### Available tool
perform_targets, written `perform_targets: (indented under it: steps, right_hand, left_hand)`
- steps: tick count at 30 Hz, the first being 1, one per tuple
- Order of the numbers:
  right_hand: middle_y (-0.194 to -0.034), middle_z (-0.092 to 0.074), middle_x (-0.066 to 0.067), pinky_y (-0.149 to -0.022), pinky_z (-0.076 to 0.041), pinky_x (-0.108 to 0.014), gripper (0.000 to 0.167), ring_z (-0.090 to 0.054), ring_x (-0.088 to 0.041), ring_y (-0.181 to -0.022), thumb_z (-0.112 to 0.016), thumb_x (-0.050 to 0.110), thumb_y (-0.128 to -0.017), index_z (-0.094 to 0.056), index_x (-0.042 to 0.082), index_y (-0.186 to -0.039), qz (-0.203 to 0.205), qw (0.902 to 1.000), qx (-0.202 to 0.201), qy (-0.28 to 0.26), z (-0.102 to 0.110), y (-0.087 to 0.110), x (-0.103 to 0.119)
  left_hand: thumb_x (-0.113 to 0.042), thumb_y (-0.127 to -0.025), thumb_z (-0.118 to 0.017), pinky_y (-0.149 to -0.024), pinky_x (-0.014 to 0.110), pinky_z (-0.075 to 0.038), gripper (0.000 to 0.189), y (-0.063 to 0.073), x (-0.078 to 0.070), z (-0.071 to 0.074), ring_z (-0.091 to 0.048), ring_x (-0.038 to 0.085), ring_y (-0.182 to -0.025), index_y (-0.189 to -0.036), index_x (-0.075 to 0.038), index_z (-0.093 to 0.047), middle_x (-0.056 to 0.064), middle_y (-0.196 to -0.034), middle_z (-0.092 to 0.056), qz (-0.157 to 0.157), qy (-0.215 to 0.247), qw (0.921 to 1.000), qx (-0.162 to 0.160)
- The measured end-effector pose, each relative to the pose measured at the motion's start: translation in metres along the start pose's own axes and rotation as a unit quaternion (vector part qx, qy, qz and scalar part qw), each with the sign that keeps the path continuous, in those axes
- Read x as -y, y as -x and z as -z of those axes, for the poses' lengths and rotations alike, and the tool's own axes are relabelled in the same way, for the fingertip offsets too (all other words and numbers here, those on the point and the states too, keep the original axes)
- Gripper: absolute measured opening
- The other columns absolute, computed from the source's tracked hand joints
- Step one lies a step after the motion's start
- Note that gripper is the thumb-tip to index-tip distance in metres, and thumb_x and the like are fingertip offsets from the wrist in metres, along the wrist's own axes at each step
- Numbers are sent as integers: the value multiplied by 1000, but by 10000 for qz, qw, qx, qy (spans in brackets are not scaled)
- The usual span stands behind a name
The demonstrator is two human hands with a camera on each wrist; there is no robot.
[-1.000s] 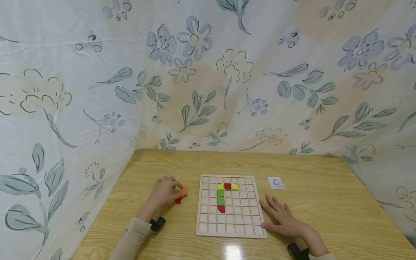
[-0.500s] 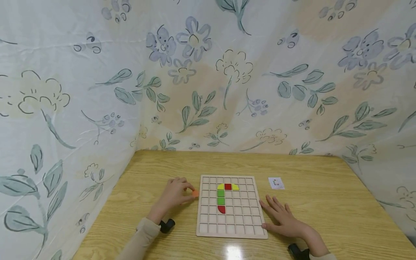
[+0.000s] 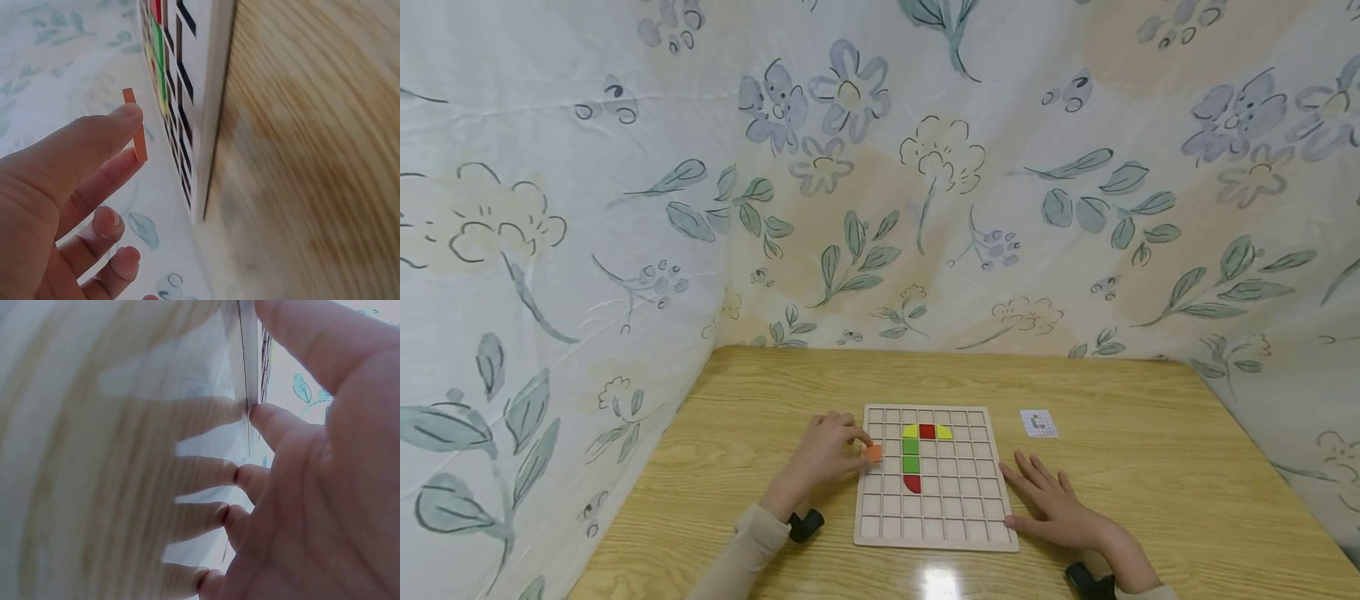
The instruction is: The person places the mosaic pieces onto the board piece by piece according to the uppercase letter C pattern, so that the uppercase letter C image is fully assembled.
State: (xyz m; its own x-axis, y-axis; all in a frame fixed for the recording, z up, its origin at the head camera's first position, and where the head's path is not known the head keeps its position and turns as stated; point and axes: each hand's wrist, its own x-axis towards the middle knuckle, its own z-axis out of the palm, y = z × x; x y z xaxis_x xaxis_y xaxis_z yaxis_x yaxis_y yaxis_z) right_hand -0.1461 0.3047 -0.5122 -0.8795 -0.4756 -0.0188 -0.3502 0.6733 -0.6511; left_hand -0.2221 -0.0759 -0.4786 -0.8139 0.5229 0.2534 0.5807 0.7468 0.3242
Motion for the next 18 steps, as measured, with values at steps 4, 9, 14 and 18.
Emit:
perform_targets:
  steps: [4, 9, 14, 18]
  right_hand:
    - [-151, -7, -27, -94, 9, -72, 73, 2, -55, -133, -62, 35, -87, -28, 8, -146, 2, 10000, -6, 7, 1, 0, 1]
    - [-151, -7, -27, -94, 9, -72, 73, 2, -55, -133, -62, 34, -87, -27, 7, -146, 29, 10000, -8, -6, 1, 0, 2]
    - [-151, -7, -27, -94, 9, -72, 73, 1, -55, -133, -62, 34, -87, -28, 8, -146, 29, 10000, -10, -1, 1, 0, 1]
    - [-151, -7, -27, -94, 9, -72, 73, 1, -55, -133, -62, 34, -87, -28, 8, -146, 34, 10000, -15, 2, 1, 0, 1]
  left_hand:
    - [-43, -75, -73, -89, 48, -36, 24, -3, -8, -1, -50, 18, -94, -91, -24, -72, -5, -91, -60, -16, -35, 10000, 81]
    - [-45, -75, -72, -90, 48, -36, 26, -6, -15, -5, -51, 17, -93, -90, -24, -73, -5, -89, -61, -81, -89, 9998, 162]
    - [-44, -76, -72, -87, 45, -36, 23, -10, -22, -12, -46, 13, -86, -90, -26, -73, -6, -83, -57, -142, -110, 9994, 309]
    - [-43, -76, -72, -87, 45, -35, 20, -12, -27, -18, -47, 13, -90, -89, -28, -72, -8, -84, -55, -183, -178, 9989, 402]
